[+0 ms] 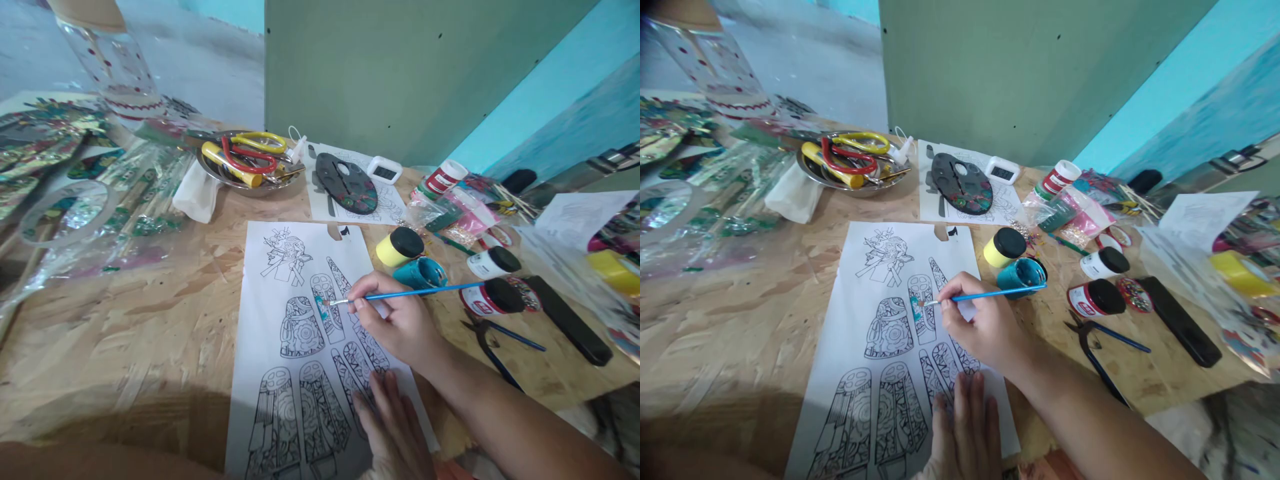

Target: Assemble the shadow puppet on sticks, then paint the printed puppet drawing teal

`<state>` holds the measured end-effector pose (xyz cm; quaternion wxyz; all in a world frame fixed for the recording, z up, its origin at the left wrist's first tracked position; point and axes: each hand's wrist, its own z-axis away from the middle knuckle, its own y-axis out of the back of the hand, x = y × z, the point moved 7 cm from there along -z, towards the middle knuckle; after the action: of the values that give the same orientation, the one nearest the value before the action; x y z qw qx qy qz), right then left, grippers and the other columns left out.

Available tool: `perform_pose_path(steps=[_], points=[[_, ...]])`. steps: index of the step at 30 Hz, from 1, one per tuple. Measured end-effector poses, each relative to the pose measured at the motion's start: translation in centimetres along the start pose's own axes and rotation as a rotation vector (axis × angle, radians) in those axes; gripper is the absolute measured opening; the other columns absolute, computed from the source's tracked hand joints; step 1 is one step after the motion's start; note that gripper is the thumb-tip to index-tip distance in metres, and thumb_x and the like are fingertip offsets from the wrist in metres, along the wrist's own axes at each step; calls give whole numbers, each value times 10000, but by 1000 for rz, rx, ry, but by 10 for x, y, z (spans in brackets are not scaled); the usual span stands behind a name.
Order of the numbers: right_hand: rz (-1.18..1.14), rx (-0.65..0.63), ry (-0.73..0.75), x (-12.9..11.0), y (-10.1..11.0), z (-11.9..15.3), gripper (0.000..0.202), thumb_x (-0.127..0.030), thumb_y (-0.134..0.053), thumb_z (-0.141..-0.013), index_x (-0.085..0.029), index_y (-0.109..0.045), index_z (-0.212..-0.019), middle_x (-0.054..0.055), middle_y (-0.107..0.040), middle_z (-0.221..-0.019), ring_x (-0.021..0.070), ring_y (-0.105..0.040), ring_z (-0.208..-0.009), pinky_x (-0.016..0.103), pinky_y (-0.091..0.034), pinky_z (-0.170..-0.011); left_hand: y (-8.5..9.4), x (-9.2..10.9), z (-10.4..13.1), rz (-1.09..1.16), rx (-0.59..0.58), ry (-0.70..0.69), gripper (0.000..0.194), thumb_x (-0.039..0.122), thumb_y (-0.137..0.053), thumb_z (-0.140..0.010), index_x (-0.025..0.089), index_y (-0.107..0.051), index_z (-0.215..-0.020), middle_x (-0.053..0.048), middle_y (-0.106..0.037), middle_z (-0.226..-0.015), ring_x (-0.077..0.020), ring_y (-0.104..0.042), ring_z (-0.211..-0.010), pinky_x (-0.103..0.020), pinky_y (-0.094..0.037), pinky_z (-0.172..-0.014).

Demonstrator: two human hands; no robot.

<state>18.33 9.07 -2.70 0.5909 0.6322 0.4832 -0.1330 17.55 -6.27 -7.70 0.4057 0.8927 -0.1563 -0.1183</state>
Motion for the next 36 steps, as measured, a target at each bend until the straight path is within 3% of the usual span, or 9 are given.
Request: perform_pose_path(steps=[5,10,14,17,20,24,27,31,36], points=[[-94,43,-32,4,2,3,101,-169,-559,-887,-238,-610,-940,-9,-669,-829,139,-660,-764,268,-535,-665,0,0,4,-46,11,-148,307,508,-670,-750,247,-779,-869,-100,-753,-1031,-294,-688,-969,-443,-550,-738],[-85,6,-16,2,-1,0,139,-139,-559,-868,-241,-613,-945,-17,-680,-831,133,-661,-775,261,-528,-677,2,-4,-3,-37,24,-23,374,570,-758,-590,237,-790,-757,-101,-763,-942,-322,-698,-922,-470,-568,-714],[-36,-14,12,-2,0,-2,123,-129,-545,-853,-233,-594,-896,-28,-655,-793,118,-636,-737,250,-506,-664,6,-4,-6,-2,51,-31,385,610,-675,-664,248,-790,-724,-92,-771,-898,-289,-708,-868,-434,-575,-663],[-37,-16,21,-5,1,-1,116,-125,-534,-845,-227,-586,-868,-27,-634,-770,116,-617,-712,248,-496,-645,3,-1,-3,11,45,3,333,544,-726,-606,239,-794,-724,-104,-773,-931,-316,-709,-900,-459,-584,-679],[-62,15,0,-4,2,0,107,-144,-537,-859,-225,-596,-893,-14,-643,-786,128,-627,-717,255,-502,-626,-1,7,-3,47,73,144,292,475,-765,-531,228,-790,-686,-123,-770,-971,-360,-696,-956,-511,-589,-715],[-60,12,-4,-3,1,1,108,-156,-545,-875,-227,-604,-930,-4,-667,-819,140,-650,-759,267,-515,-656,-6,12,-6,83,177,576,225,401,-758,-534,181,-727,-505,-159,-764,-861,-393,-688,-957,-602,-574,-778],[-44,-10,-6,-2,0,0,98,-158,-542,-878,-229,-593,-921,-9,-662,-819,135,-644,-751,273,-511,-677,-8,18,-9,111,221,691,215,370,-737,-567,171,-720,-487,-159,-765,-840,-386,-691,-953,-600,-576,-795],[-54,-31,0,-2,0,0,104,-137,-535,-861,-225,-586,-881,-16,-638,-781,131,-616,-725,266,-494,-657,-7,15,-7,68,169,593,238,410,-738,-568,183,-725,-499,-152,-766,-856,-387,-689,-949,-596,-573,-777],[-146,23,24,-9,6,3,125,-151,-520,-902,-240,-602,-930,-1,-635,-809,155,-622,-752,294,-510,-658,-1,5,-3,23,60,114,278,486,-701,-661,225,-788,-706,-111,-770,-959,-337,-693,-953,-493,-566,-746]])
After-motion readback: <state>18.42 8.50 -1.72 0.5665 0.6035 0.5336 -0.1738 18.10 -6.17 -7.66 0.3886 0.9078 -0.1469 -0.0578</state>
